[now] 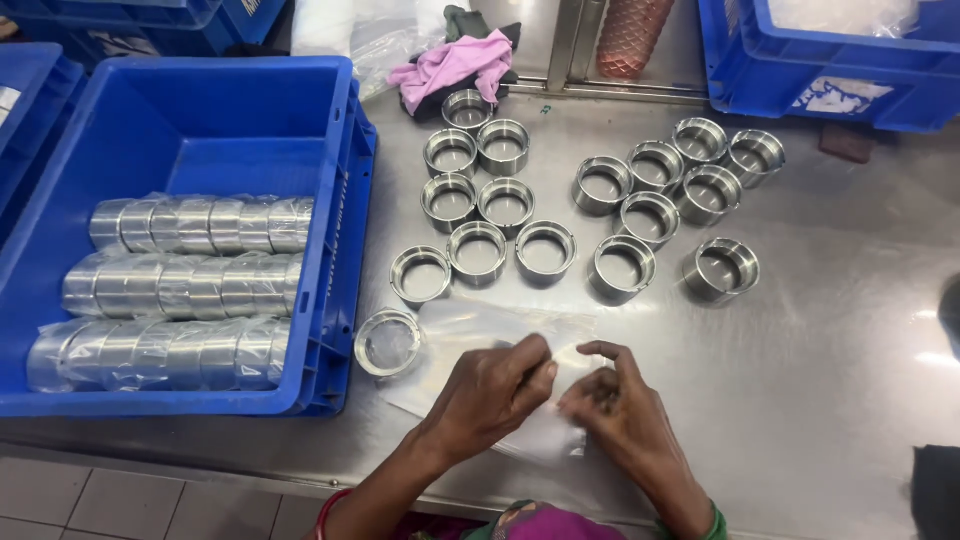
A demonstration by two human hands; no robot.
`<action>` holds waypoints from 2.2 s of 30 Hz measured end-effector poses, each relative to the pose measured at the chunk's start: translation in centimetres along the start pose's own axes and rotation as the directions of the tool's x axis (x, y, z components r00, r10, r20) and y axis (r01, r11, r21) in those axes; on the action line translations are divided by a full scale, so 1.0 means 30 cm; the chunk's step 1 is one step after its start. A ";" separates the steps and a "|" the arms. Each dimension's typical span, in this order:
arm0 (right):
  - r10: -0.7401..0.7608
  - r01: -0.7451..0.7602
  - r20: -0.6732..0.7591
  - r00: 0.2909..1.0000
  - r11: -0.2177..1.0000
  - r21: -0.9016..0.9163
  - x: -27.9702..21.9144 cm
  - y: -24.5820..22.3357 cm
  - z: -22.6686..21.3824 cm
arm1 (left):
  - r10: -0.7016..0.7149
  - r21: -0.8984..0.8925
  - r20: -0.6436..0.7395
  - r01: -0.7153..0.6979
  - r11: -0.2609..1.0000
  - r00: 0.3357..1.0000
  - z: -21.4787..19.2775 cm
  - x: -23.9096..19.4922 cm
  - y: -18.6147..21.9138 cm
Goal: The person organizes and stacks small cylindrical metal parts from a table into a blue plastic bin, handling them individually or in small stacks.
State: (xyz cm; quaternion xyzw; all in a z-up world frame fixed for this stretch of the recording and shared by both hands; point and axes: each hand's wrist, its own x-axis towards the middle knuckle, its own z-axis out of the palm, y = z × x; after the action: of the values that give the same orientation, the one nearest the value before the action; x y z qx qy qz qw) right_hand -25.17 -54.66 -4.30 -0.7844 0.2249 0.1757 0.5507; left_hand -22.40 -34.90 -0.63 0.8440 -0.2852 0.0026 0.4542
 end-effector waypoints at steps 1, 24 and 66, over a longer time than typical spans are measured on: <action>-0.258 0.255 0.000 0.966 0.958 -0.127 -0.022 -0.002 -0.002 | 0.001 -0.056 -0.017 -0.002 0.998 1.000 0.014 0.012 0.025; -0.813 0.615 -0.152 0.562 0.534 -0.580 0.025 0.234 -0.104 | -0.177 0.116 0.100 0.165 0.979 0.979 0.288 0.059 -0.028; -0.621 0.614 -0.015 0.784 0.778 -0.133 0.316 -0.286 -0.291 | -0.497 -0.148 0.166 0.519 0.842 0.852 0.181 -0.029 -0.096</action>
State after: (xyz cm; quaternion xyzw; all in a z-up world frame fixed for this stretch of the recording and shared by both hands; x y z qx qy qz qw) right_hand -12.30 -61.91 0.38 -0.8514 -0.0399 -0.0239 0.5225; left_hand -23.14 -37.43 -6.25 0.8413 -0.0770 -0.1959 0.4978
